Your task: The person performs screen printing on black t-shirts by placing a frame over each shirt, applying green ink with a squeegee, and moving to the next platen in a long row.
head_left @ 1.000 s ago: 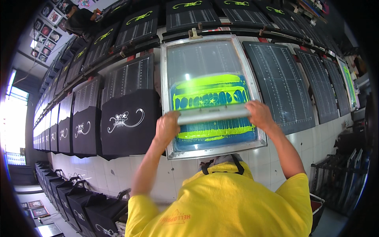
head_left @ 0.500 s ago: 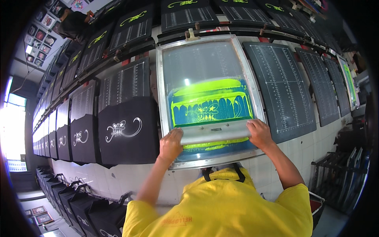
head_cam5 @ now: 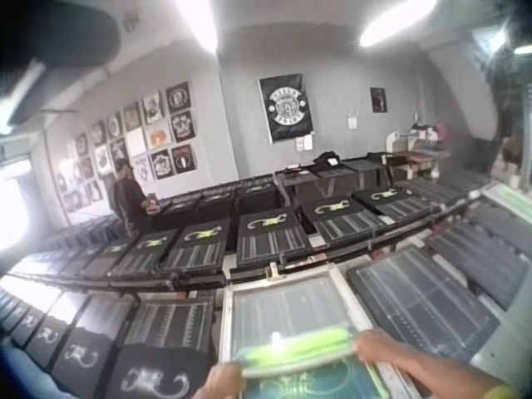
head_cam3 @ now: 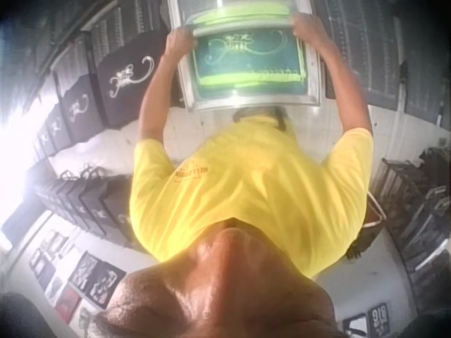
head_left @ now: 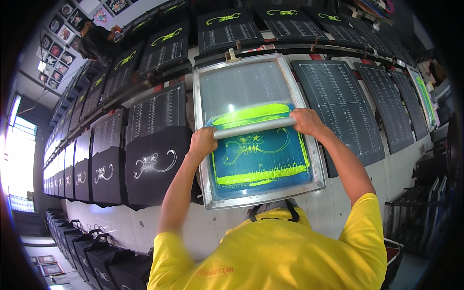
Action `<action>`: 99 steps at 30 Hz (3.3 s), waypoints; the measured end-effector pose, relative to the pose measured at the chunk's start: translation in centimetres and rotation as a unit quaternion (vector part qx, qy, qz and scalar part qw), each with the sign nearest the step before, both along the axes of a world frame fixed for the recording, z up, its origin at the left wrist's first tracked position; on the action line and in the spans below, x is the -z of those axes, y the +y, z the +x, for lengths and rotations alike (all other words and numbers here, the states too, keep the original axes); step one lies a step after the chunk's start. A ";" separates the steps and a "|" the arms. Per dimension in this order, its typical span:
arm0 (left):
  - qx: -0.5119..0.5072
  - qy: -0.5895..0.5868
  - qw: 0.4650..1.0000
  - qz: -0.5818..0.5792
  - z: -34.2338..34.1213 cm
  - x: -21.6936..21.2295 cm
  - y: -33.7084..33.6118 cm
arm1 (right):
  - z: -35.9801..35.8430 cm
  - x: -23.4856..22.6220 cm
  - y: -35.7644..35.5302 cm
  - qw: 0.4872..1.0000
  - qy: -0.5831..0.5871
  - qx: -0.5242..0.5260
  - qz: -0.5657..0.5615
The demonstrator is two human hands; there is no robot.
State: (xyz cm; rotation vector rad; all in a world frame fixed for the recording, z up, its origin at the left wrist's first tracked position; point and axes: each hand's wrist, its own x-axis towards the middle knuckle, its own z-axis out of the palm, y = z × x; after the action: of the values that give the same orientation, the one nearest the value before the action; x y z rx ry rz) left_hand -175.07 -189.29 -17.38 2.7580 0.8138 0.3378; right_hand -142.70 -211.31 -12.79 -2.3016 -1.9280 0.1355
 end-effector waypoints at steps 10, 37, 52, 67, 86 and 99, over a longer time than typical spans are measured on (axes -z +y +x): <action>-0.012 -0.086 0.996 -0.028 -8.8 -0.9 -13.2 | -7.6 1.3 -12.2 0.992 -0.020 -0.042 0.116; -0.206 -0.205 0.949 -0.124 -16.2 6.6 -16.6 | -6.5 11.1 -19.8 0.906 0.138 0.337 0.218; -0.322 -0.174 0.890 -0.272 -15.6 9.9 -13.8 | -4.1 13.8 -17.5 0.839 0.251 0.394 0.280; -0.379 -0.324 0.773 -0.392 -15.1 7.8 -14.0 | -4.2 12.1 -16.8 0.789 0.325 0.455 0.253; -0.396 -0.345 0.800 -0.290 -43.2 10.5 1.0 | -32.3 11.4 0.0 0.809 0.336 0.384 0.293; -0.409 -0.294 0.801 -0.324 -52.9 12.7 9.1 | -41.9 14.1 7.6 0.817 0.322 0.420 0.230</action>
State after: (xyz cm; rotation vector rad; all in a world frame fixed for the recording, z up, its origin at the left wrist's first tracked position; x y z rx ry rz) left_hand -227.92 -180.20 -30.08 1.4134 1.5187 0.8211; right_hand -184.58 -203.76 -26.85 -2.1260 -0.4699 0.2641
